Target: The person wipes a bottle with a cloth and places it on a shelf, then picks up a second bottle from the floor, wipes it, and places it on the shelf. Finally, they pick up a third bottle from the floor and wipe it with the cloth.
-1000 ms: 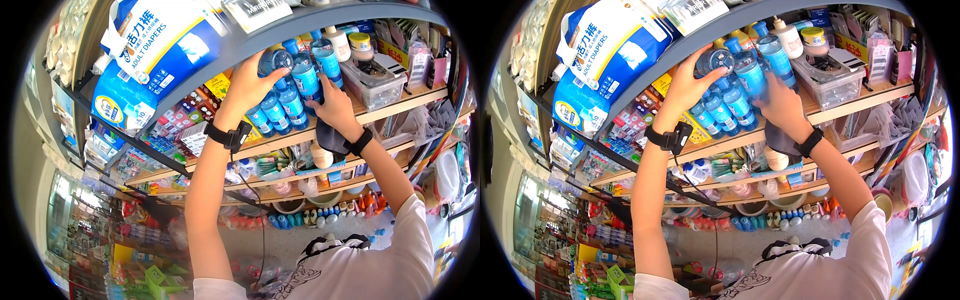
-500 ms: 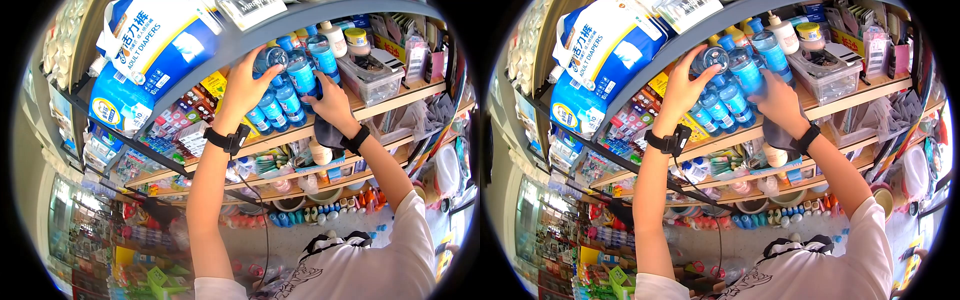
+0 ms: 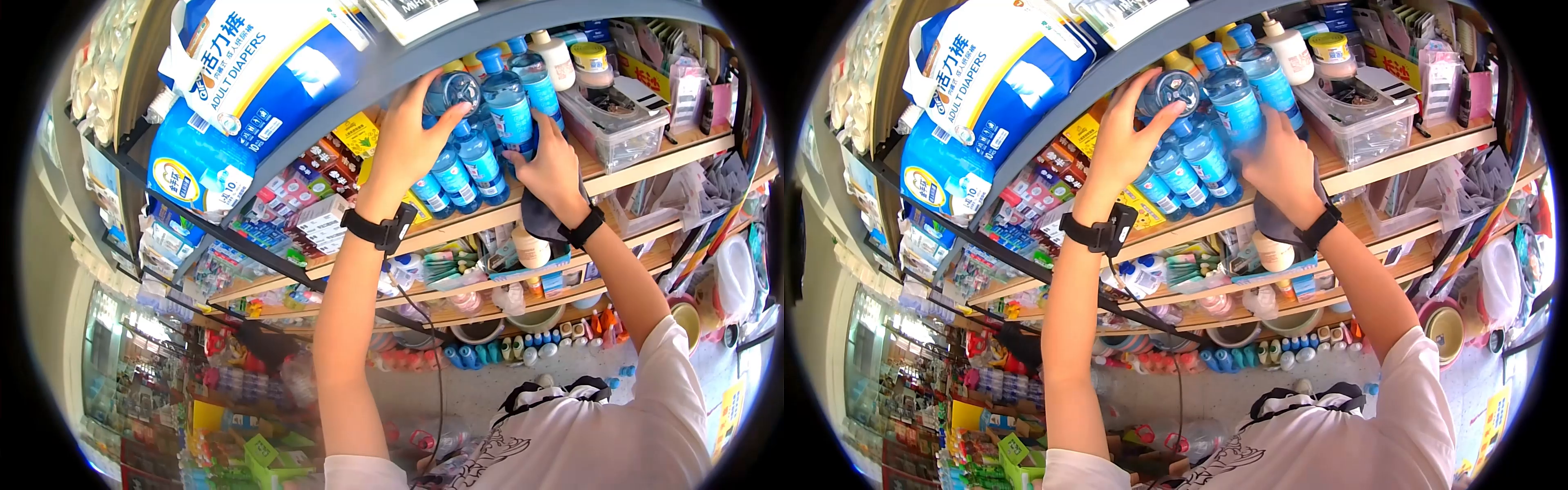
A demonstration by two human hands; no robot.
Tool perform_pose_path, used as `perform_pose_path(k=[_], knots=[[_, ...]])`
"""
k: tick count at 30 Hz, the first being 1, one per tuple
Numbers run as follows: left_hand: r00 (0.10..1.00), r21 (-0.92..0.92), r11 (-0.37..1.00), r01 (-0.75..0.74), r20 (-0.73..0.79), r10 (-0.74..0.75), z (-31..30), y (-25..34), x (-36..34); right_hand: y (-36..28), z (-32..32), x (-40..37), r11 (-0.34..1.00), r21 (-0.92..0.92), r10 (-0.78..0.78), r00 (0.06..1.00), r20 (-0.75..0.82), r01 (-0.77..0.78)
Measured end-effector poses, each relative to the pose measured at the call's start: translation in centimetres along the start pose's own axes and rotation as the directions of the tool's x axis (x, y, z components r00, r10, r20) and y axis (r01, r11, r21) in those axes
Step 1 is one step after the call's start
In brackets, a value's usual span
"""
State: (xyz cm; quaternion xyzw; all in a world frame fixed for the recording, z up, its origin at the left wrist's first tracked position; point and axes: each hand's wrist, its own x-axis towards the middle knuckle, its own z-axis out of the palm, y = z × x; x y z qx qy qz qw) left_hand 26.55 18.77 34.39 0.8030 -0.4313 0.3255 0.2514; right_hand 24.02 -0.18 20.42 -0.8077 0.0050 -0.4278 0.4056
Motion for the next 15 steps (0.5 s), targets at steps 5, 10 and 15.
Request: perform_pose_path(k=[5, 10, 15], knots=[[1.0, 0.013, 1.0, -0.015, -0.013, 0.015, 0.24, -0.6, -0.12, 0.58, 0.24, -0.09, 0.999, -0.024, -0.024, 1.0, -0.01, 0.024], [1.0, -0.032, 0.999, -0.003, -0.014, 0.003, 0.5, -0.81, -0.23, 0.61, 0.27, -0.24, 1.0, -0.03, -0.01, 1.0, 0.007, 0.01], [1.0, -0.023, 1.0, -0.006, -0.016, 0.005, 0.54, -0.75, -0.32, 0.55, -0.03, -0.41, 0.997, -0.067, 0.032, 0.999, -0.022, -0.033]])
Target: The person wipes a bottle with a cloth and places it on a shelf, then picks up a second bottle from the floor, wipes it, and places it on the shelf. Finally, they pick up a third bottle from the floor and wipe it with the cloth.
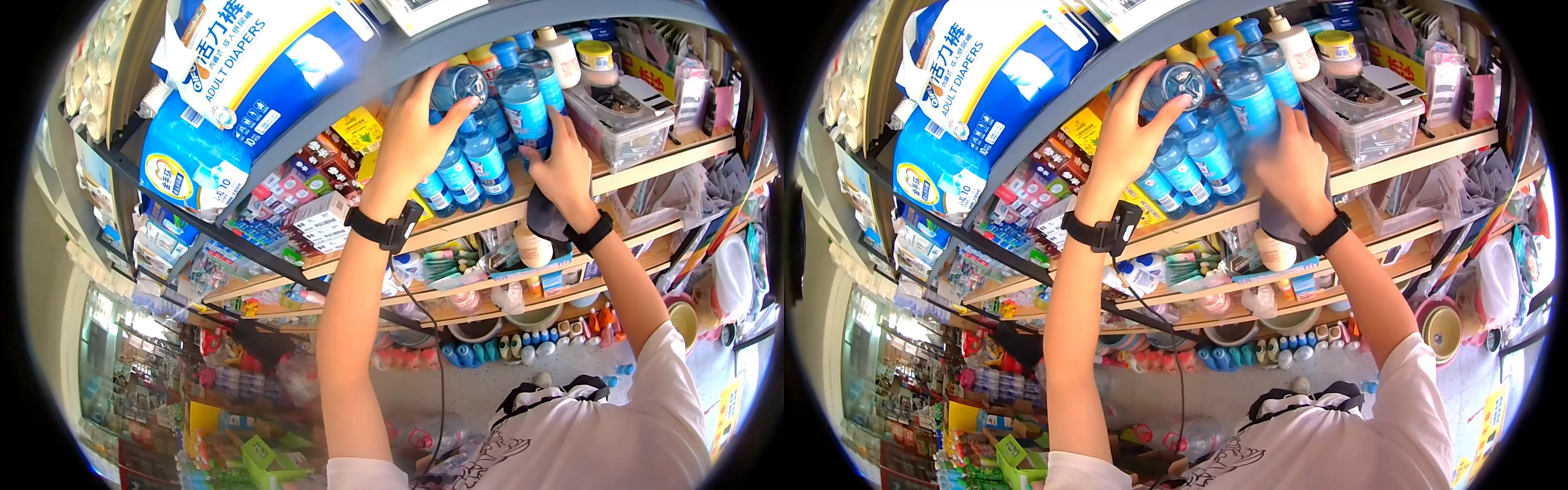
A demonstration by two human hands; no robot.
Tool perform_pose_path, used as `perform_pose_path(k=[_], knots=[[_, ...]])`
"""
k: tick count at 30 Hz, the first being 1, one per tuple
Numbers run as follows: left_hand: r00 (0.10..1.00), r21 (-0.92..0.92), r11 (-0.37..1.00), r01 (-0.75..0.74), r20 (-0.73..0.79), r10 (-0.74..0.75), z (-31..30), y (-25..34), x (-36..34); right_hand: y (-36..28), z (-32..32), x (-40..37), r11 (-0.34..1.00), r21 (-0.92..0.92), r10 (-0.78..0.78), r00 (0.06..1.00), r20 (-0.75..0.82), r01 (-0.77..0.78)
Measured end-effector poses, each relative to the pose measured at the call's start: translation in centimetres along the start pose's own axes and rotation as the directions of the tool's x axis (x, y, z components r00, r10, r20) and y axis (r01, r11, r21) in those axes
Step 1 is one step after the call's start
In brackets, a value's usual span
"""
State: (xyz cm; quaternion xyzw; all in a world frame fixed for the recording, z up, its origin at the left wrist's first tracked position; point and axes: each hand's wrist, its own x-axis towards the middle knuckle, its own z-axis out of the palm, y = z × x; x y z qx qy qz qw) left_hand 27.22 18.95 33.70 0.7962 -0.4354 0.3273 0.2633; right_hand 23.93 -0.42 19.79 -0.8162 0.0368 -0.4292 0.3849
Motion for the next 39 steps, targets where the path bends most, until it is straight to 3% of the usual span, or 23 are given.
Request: perform_pose_path(k=[7, 12, 34, 37, 39], knots=[[0.999, 0.002, 1.0, -0.025, -0.023, 0.025, 0.1, -0.5, -0.2, 0.3, 0.2, 0.3, 1.0, -0.014, 0.009, 1.0, 0.007, -0.009], [0.999, -0.002, 1.0, -0.026, -0.023, 0.026, 0.1, -0.6, -0.3, -0.7, -0.1, -0.1, 0.995, 0.096, -0.005, 0.997, -0.075, 0.012], [0.995, 0.057, 0.998, -0.02, -0.098, 0.025, 0.9, 0.5, -0.3, 0.2, -1.1, -0.7, 0.997, 0.081, -0.01, 0.996, -0.088, 0.017], [0.994, 0.082, 0.997, -0.008, -0.109, 0.017, 1.2, 0.6, -0.2, -0.5, -2.3, -1.4, 0.992, 0.125, -0.004, 0.997, -0.072, 0.013], [0.995, 0.088, 0.996, 0.003, -0.104, 0.006, 1.4, 0.5, -0.2, -1.2, -3.3, -2.0, 0.968, 0.236, 0.087, 0.996, 0.0, -0.085]])
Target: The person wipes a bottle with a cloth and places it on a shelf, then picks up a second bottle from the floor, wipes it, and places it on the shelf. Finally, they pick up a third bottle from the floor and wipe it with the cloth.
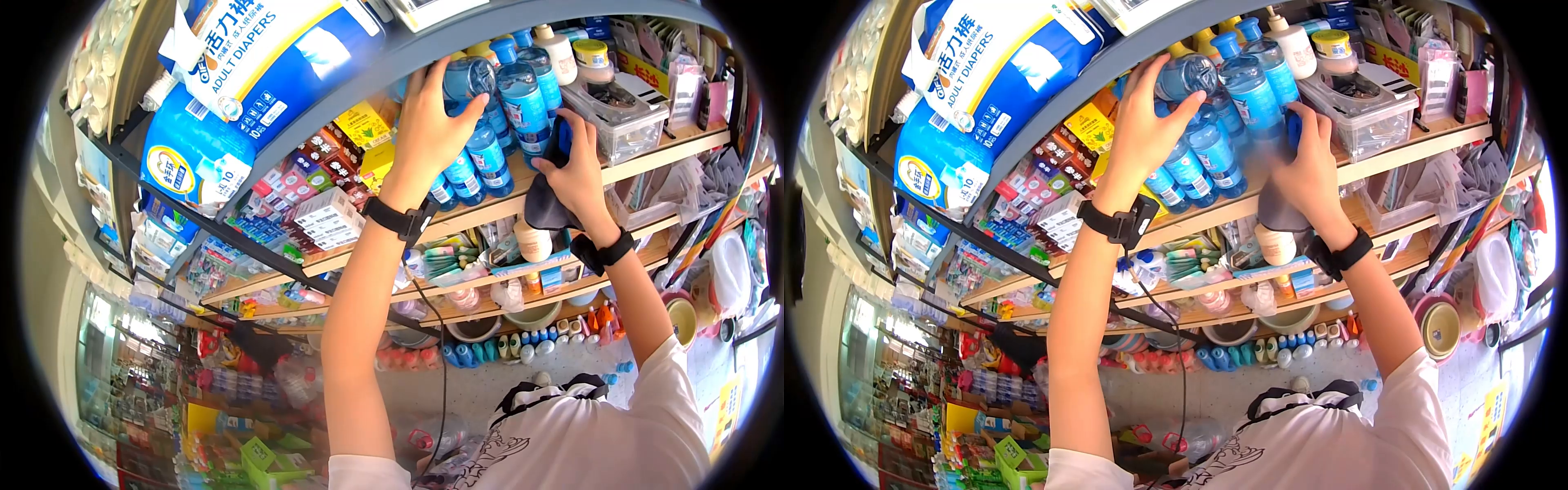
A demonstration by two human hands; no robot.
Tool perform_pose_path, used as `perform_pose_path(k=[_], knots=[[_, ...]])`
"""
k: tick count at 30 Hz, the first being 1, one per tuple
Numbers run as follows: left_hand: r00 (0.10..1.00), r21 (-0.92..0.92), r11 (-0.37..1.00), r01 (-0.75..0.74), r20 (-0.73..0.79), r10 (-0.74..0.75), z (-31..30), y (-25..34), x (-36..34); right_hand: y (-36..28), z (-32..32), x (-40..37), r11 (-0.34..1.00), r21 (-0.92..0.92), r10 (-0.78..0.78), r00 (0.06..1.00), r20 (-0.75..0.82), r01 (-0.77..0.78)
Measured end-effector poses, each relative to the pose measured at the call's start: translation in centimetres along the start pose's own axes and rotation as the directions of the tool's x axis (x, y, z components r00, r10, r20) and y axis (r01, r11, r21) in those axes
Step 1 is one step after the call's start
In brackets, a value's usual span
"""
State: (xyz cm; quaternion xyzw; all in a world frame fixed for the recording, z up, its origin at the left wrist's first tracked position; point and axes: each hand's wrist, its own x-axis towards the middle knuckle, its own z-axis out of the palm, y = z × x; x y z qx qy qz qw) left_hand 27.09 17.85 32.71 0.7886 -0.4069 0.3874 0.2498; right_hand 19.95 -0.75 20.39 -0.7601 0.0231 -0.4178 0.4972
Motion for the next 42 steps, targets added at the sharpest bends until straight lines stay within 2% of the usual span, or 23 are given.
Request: perform_pose_path(k=[7, 10, 13, 15, 16, 18, 19, 22, 24, 26, 28, 29, 30, 31, 32, 33, 34, 35, 36, 37, 38, 40, 42], knots=[[0.994, 0.028, 0.993, 0.112, 0.016, -0.112, -0.2, 1.6, 0.4, 0.6, -0.9, -0.4, 0.996, 0.064, -0.058, 0.998, 0.013, 0.057], [0.997, 0.012, 0.999, 0.041, -0.06, -0.04, 0.4, 1.6, 0.3, 0.5, -1.5, -0.8, 0.994, 0.039, -0.096, 0.995, -0.027, 0.097], [0.999, 0.05, 0.999, 0.015, -0.051, -0.013, 0.8, 1.1, 0.1, 0.5, -2.4, -1.7, 0.997, 0.06, -0.043, 0.999, 0.025, 0.042], [0.999, 0.043, 0.999, 0.008, -0.054, -0.005, 0.8, 0.9, 0.0, 1.3, -3.1, -2.4, 0.973, 0.226, 0.019, 0.987, 0.161, -0.055], [0.998, 0.037, 0.999, -0.001, -0.058, 0.003, 0.8, 0.8, 0.0, 1.0, -3.5, -3.0, 0.972, 0.226, 0.022, 0.987, 0.16, -0.058], [0.999, 0.02, 0.999, 0.026, -0.027, -0.025, 0.4, 1.4, 0.1, -0.3, -5.3, -4.3, 0.87, 0.426, 0.128, 0.948, 0.291, -0.248], [0.999, 0.007, 0.998, 0.055, 0.002, -0.055, 0.3, 1.6, 0.0, -0.9, -5.9, -4.9, 0.893, 0.416, 0.071, 0.967, 0.246, -0.171], [0.998, 0.042, 0.997, 0.062, -0.012, -0.062, 0.4, 1.6, -0.1, -0.3, -8.0, -7.0, 0.898, 0.379, 0.117, 0.952, 0.281, -0.223], [0.994, 0.026, 1.0, -0.004, -0.111, 0.007, 0.8, 1.8, -0.8, 0.3, -9.2, -9.2, 0.879, 0.406, 0.156, 0.956, 0.249, -0.249], [0.992, -0.036, 0.999, -0.023, -0.127, 0.018, 0.2, 4.0, -2.0, 0.5, -11.0, -11.7, 0.867, 0.373, 0.239, 0.933, 0.268, -0.33], [0.977, -0.08, 0.997, 0.013, -0.212, -0.03, 0.0, 8.0, -5.6, 1.4, -13.5, -14.3, 0.73, 0.424, 0.333, 0.821, 0.465, -0.536], [0.962, -0.235, 0.972, 0.029, -0.259, -0.091, 0.8, 10.0, -9.1, 1.9, -14.3, -16.0, 0.596, 0.527, 0.356, 0.788, 0.502, -0.606], [0.944, -0.397, 0.917, 0.036, -0.287, -0.161, 2.2, 11.7, -13.0, 1.4, -16.0, -16.8, 0.577, 0.479, 0.378, 0.737, 0.561, -0.661], [0.953, -0.607, 0.793, -0.043, -0.263, -0.149, 4.7, 13.2, -17.3, 2.1, -17.1, -18.5, 0.546, 0.519, 0.357, 0.744, 0.565, -0.657], [0.997, -0.674, 0.735, 0.073, 0.025, -0.076, 6.1, 14.0, -21.3, 2.7, -18.2, -20.3, 0.509, 0.561, 0.336, 0.751, 0.569, -0.653], [0.891, -0.665, 0.611, 0.429, 0.424, -0.164, 7.6, 16.9, -23.8, 3.2, -19.4, -21.7, 0.51, 0.563, 0.359, 0.756, 0.548, -0.65], [0.8, -0.73, 0.402, 0.553, 0.6, -0.01, 9.8, 19.7, -24.2, 3.9, -20.5, -22.7, 0.497, 0.572, 0.405, 0.758, 0.511, -0.652], [0.695, -0.693, 0.057, 0.719, 0.718, -0.031, 12.2, 22.1, -26.6, 4.4, -21.5, -23.6, 0.508, 0.631, 0.408, 0.809, 0.423, -0.586], [0.561, -0.54, -0.289, 0.791, 0.828, -0.011, 13.9, 24.0, -29.3, 4.7, -22.4, -24.4, 0.519, 0.679, 0.408, 0.849, 0.336, -0.518], [0.489, -0.471, -0.236, 0.85, 0.872, 0.018, 14.8, 25.2, -30.8, 5.0, -23.1, -25.4, 0.583, 0.638, 0.479, 0.847, 0.231, -0.504], [0.413, -0.401, -0.175, 0.899, 0.91, 0.039, 15.6, 26.2, -31.7, 5.7, -23.8, -26.4, 0.571, 0.645, 0.508, 0.836, 0.207, -0.507], [0.328, -0.325, -0.098, 0.941, 0.944, 0.021, 17.5, 27.6, -32.4, 7.5, -25.1, -29.1, 0.635, 0.519, 0.646, 0.761, 0.048, -0.572], [0.154, -0.154, -0.022, 0.988, 0.988, -0.02, 20.0, 28.3, -32.8, 9.5, -25.8, -31.4, 0.594, 0.501, 0.724, 0.69, 0.01, -0.63]])
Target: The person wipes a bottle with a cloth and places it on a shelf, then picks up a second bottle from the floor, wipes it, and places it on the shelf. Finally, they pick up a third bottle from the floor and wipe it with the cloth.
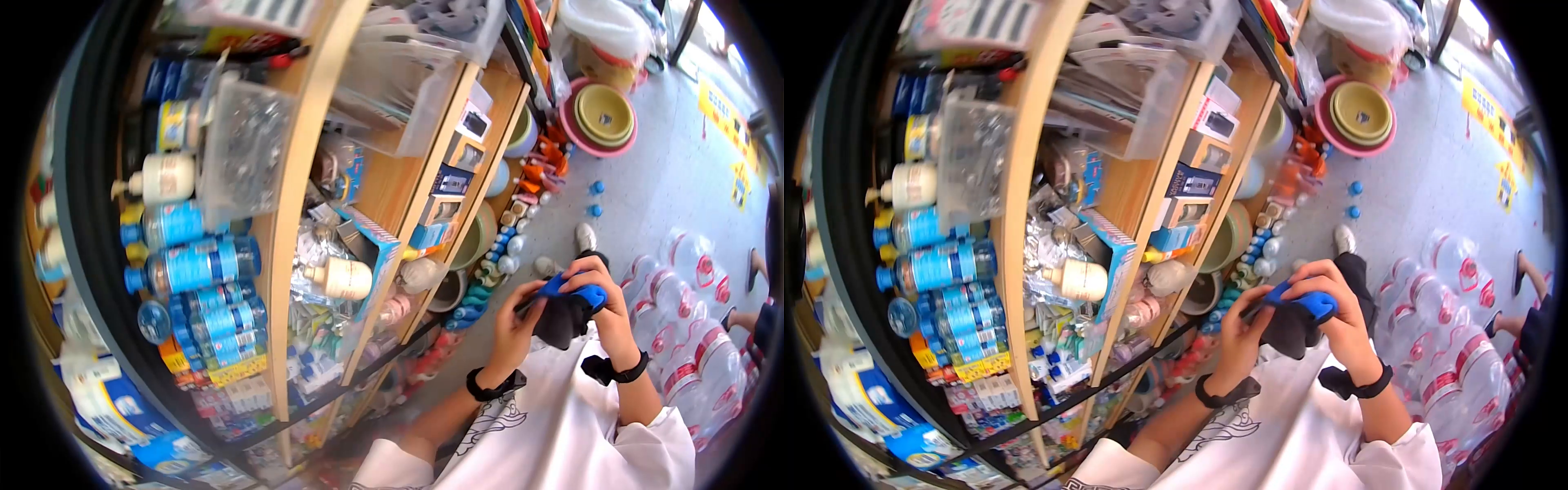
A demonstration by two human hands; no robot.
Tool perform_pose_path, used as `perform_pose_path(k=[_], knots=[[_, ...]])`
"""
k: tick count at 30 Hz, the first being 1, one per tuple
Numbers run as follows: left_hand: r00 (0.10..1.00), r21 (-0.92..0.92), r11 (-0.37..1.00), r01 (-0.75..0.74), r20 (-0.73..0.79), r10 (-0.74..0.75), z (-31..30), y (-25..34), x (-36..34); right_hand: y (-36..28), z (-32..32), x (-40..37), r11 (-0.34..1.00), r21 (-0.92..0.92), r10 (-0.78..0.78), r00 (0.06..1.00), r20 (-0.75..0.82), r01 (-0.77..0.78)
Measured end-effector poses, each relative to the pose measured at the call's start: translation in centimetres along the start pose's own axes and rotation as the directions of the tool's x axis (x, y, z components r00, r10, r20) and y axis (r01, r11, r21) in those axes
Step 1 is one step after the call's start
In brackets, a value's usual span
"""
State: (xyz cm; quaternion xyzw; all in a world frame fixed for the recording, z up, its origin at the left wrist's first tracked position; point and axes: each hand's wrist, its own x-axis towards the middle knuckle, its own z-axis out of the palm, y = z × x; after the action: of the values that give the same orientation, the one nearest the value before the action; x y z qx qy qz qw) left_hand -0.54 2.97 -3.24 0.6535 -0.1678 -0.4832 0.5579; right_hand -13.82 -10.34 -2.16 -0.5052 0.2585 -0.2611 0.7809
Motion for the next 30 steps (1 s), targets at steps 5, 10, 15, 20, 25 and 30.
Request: perform_pose_path(k=[5, 10, 15, 20, 25, 30], knots=[[0.931, -0.112, 0.937, 0.332, 0.201, -0.306, 1.4, -0.5, 2.7, 4.1, -1.4, -0.2, 0.978, -0.204, 0.014, 0.994, -0.11, -0.036], [0.994, 0.26, 0.965, 0.038, 0.087, -0.063, 0.0, 6.8, 4.2, 6.2, -1.1, 0.5, 0.998, -0.056, 0.002, 0.982, -0.188, -0.013], [0.144, 0.858, 0.434, -0.273, -0.41, 0.901, -10.3, 14.5, 3.7, 7.5, 0.1, 2.2, 0.942, 0.265, 0.244, 0.962, -0.118, -0.207], [-0.124, 0.944, 0.33, 0.014, -0.326, 0.937, -16.7, 19.9, 3.9, 8.7, 0.7, 2.2, 0.942, 0.245, 0.252, 0.966, -0.059, -0.23], [-0.031, 0.873, 0.459, -0.168, -0.47, 0.882, -19.0, 22.8, 4.4, 8.4, -0.1, 2.3, 0.931, 0.261, 0.274, 0.961, -0.031, -0.256], [0.092, 0.749, 0.59, -0.302, -0.593, 0.8, -20.3, 25.8, 4.4, 7.3, -0.1, 2.4, 0.905, 0.334, 0.303, 0.95, -0.076, -0.262]])
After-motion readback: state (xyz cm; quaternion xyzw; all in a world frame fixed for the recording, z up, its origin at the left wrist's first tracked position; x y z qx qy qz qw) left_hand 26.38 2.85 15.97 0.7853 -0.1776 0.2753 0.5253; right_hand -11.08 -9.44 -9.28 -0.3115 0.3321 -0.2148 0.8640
